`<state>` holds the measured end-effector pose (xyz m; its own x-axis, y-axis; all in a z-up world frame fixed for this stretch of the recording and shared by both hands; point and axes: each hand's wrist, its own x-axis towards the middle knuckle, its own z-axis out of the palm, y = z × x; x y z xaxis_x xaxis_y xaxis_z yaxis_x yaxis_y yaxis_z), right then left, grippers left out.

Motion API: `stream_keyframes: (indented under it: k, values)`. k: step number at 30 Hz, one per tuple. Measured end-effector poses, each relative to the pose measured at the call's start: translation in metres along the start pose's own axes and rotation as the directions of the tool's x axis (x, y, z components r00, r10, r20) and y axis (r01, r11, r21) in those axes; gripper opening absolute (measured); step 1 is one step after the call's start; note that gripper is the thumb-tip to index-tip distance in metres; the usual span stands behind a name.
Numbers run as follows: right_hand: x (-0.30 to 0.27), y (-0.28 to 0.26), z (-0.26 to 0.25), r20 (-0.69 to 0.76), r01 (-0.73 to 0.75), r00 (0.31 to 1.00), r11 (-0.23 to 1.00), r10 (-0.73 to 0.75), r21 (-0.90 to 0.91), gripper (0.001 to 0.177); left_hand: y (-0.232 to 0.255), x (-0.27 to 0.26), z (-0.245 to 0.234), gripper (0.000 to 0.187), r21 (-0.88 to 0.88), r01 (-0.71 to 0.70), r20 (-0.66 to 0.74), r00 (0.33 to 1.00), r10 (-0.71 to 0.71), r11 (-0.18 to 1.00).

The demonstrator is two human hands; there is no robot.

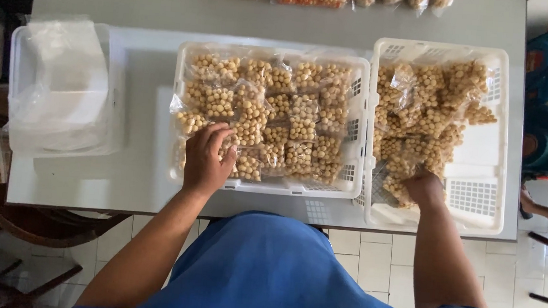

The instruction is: Packing small sealed bags of snacks into a plastic crate for distribution.

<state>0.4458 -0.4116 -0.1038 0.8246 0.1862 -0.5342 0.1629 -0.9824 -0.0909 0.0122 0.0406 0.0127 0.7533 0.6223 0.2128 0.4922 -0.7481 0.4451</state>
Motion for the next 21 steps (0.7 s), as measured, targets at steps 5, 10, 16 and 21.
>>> stream_keyframes:
  k: [5, 10, 16, 21]
  values:
    - [0.049, 0.067, 0.036, -0.101, 0.098, 0.992, 0.963, -0.075, 0.253, 0.035, 0.013, 0.007, 0.001, 0.039, -0.075, -0.036, 0.025, 0.999, 0.038, 0.997]
    - [0.007, 0.044, -0.012, -0.172, 0.141, 0.983, 0.880, -0.069, 0.454, 0.032, 0.040, 0.017, 0.013, 0.035, -0.144, -0.107, 0.012, 0.994, 0.110, 0.984]
    - [-0.127, -0.088, -0.118, -0.268, 0.352, 0.936, 0.567, -0.229, 0.745, 0.021, 0.085, 0.024, 0.049, 0.039, -0.528, -0.111, 0.102, 0.976, 0.193, 0.842]
    - [-0.195, -0.194, -0.148, -0.209, 0.217, 0.805, -0.052, -0.555, 0.975, 0.018, 0.130, 0.030, 0.045, 0.090, -0.765, 0.569, 0.612, 0.788, 0.066, 0.301]
